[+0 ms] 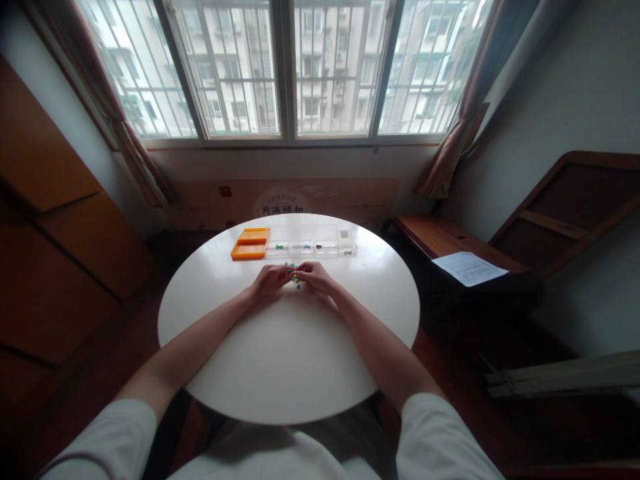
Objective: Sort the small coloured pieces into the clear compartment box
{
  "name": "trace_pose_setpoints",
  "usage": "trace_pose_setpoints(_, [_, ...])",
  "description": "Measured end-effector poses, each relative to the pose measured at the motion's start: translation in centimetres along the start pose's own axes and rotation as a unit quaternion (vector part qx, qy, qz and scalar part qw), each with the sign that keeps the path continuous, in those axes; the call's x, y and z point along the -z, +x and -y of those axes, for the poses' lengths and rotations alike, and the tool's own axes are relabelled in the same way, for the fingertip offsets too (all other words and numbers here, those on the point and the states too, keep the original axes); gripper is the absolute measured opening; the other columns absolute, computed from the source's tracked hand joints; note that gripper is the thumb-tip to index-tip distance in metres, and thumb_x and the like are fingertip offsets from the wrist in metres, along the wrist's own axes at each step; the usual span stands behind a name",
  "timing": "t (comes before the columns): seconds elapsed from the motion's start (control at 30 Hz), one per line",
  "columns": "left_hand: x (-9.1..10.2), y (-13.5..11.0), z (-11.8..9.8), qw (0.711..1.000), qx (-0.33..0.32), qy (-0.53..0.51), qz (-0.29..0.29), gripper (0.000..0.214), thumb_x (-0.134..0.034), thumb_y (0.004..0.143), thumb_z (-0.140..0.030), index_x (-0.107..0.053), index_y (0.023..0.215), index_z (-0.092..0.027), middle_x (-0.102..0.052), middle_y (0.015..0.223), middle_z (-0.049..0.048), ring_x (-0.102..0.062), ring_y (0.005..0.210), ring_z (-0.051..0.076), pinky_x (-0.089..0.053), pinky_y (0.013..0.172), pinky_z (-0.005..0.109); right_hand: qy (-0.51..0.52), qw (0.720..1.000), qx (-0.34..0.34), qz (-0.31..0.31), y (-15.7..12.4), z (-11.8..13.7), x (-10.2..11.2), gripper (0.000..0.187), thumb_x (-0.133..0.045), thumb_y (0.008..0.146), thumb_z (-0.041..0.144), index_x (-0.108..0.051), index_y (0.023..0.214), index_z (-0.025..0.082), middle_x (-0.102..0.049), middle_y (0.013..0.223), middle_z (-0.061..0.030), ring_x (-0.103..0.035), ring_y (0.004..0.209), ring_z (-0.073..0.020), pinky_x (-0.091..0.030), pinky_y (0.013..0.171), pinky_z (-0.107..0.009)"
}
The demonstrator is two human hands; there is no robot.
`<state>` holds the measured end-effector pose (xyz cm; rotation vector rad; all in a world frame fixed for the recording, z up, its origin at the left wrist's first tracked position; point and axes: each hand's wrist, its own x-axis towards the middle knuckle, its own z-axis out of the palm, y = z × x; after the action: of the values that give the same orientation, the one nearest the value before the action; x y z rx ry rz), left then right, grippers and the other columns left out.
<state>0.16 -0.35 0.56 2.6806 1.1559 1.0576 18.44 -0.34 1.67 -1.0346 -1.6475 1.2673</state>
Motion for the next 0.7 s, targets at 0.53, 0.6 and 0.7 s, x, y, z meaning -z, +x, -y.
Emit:
trace_pose_setpoints(0.53, [-0.4,0.0,0.4,1.000,-0.010,0.008,-0.004,0.026,-0.050,0.084,-0.034,-0.066,0.097,-0.019,-0.059,0.057,-0.0019,-0.048,0.049,0.007,-0.032,0.052,0.018,0.006,1.000,0.006,-0.002,0.5,-0.9,0.2,0.037,-0.071,0.059,0.043,-0.064,0.078,0.012,-0.063,0.063,-0.0029,-0.051,0.055,-0.0099,-0.038,0.052,-0.022])
trace_pose_setpoints(0.6, [-0.4,0.0,0.4,1.000,-0.009,0.008,-0.005,0.026,-0.049,0.084,-0.034,-0.066,0.097,-0.019,-0.059,0.058,-0.0016,-0.048,0.049,0.007,-0.032,0.052,0.018,0.002,1.000,0.007,-0.002,0.5,-1.0,0.2,0.038,-0.071,0.060,0.043,-0.065,0.079,0.012,-0.063,0.064,-0.0033,-0.052,0.056,-0.0101,-0.038,0.052,-0.022])
trace_pose_setpoints(0.7, [-0.5,-0.1,0.5,1.000,-0.012,0.011,-0.009,0.027,-0.049,0.084,-0.034,-0.066,0.098,-0.019,-0.060,0.059,-0.0013,-0.049,0.050,0.007,-0.032,0.052,0.018,0.005,1.000,0.009,-0.001,0.6,-1.2,0.3,0.037,-0.071,0.060,0.044,-0.064,0.080,0.012,-0.064,0.066,-0.0041,-0.052,0.057,-0.0104,-0.039,0.052,-0.022])
